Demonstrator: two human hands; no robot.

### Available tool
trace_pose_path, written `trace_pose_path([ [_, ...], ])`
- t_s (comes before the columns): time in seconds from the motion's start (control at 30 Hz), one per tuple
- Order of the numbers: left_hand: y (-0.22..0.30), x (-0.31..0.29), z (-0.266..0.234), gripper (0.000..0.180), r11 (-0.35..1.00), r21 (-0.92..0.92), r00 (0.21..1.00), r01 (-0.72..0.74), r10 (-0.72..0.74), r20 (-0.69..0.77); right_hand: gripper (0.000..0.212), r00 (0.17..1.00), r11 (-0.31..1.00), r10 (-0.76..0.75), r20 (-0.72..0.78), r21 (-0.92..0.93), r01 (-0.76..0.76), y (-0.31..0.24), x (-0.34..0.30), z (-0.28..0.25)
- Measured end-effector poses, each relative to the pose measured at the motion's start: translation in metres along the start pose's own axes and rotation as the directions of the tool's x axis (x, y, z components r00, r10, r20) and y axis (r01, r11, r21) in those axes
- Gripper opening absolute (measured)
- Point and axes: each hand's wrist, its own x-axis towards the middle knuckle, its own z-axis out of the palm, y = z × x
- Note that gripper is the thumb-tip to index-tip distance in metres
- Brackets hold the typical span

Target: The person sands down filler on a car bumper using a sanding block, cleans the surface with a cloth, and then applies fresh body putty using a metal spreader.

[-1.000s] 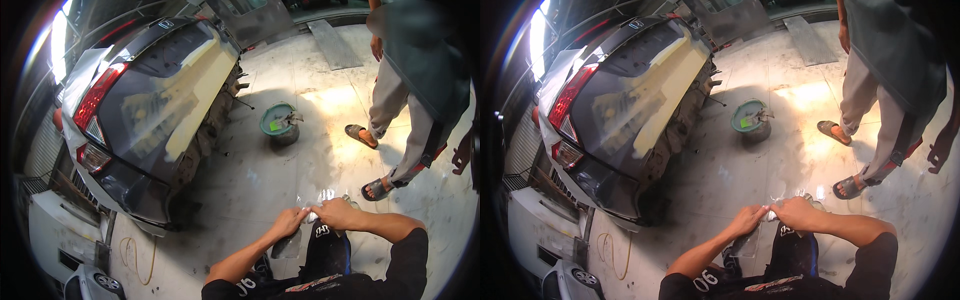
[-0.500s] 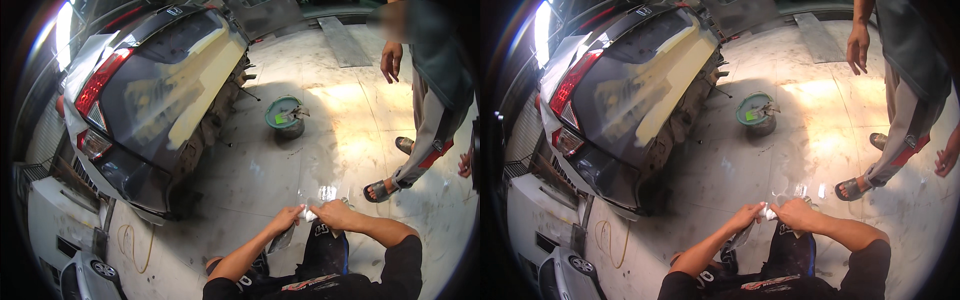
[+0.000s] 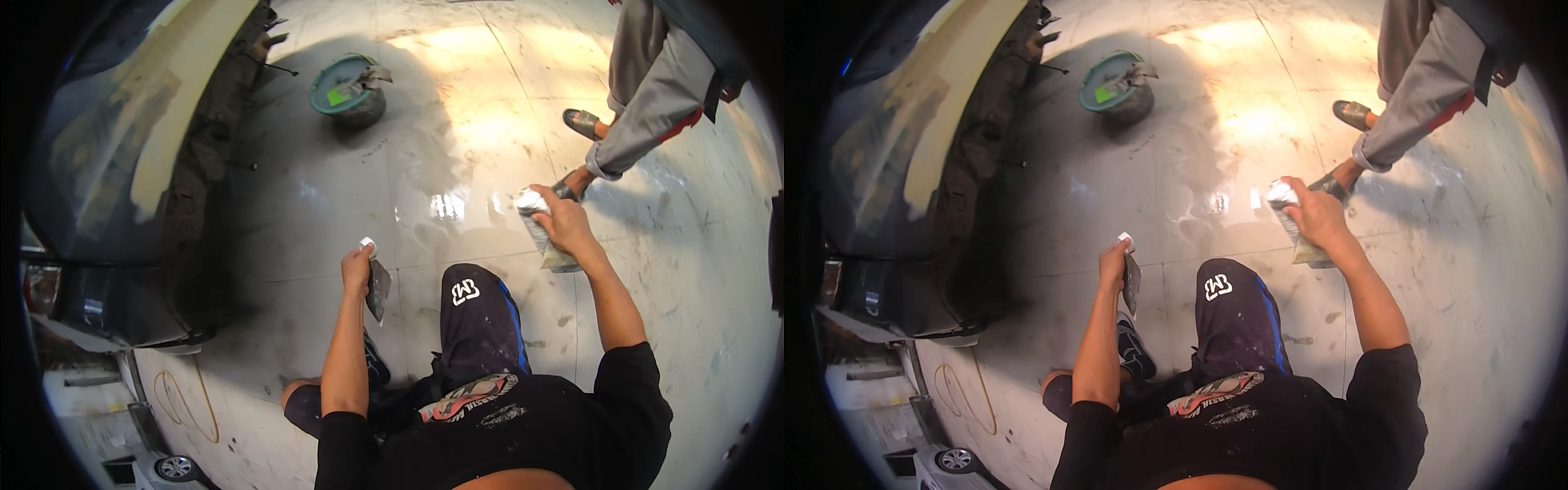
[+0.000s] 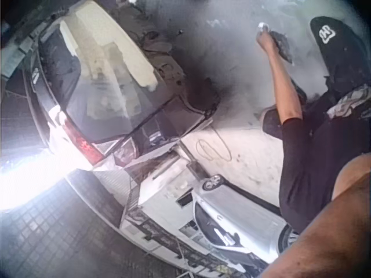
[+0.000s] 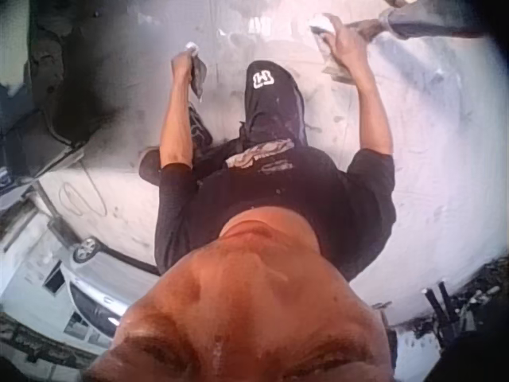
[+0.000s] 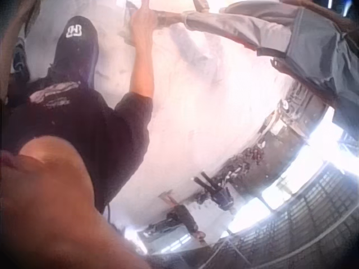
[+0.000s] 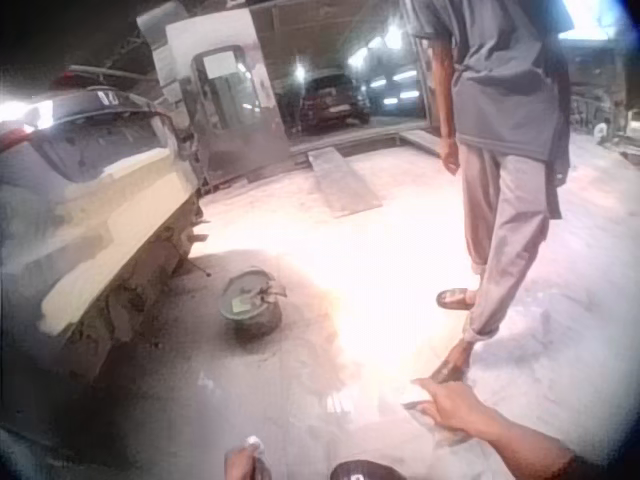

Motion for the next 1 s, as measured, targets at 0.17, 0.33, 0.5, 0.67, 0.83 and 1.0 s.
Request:
trace_pose_path([
  [0.17,-0.01,0.017,0.074,0.052,0.897,0.365,0.961,-0.248,0.179,0.213,0.048,0.959,0.961,0.277,-0.056,-0.003,-0.278,0.043,-0.045,0.002],
  [0.33,-0.019,-0.001,0.16,0.052,0.581,0.603,0.815,-0.547,0.204,0.543,0.048,0.927,0.929,0.369,-0.066,-0.011,-0.37,0.07,-0.087,0.02],
  [0.5,-0.058,-0.026,0.24,0.051,0.456,0.538,0.655,-0.709,0.144,0.742,0.048,0.881,0.88,0.473,0.014,-0.063,-0.471,0.084,-0.124,0.036],
  [0.67,-0.066,-0.047,0.299,0.053,0.51,0.499,0.638,-0.7,0.132,0.759,0.047,0.875,0.873,0.483,-0.025,-0.058,-0.483,0.095,-0.161,0.04],
  [0.83,-0.031,-0.034,0.341,0.056,0.486,0.521,0.68,-0.702,0.239,0.694,0.048,0.84,0.839,0.54,-0.052,-0.036,-0.542,0.106,-0.181,0.047],
  [1.0,0.005,-0.019,0.355,0.068,0.49,0.639,0.78,-0.593,0.153,0.606,0.047,0.812,0.812,0.582,-0.029,-0.014,-0.583,0.105,-0.174,0.052],
])
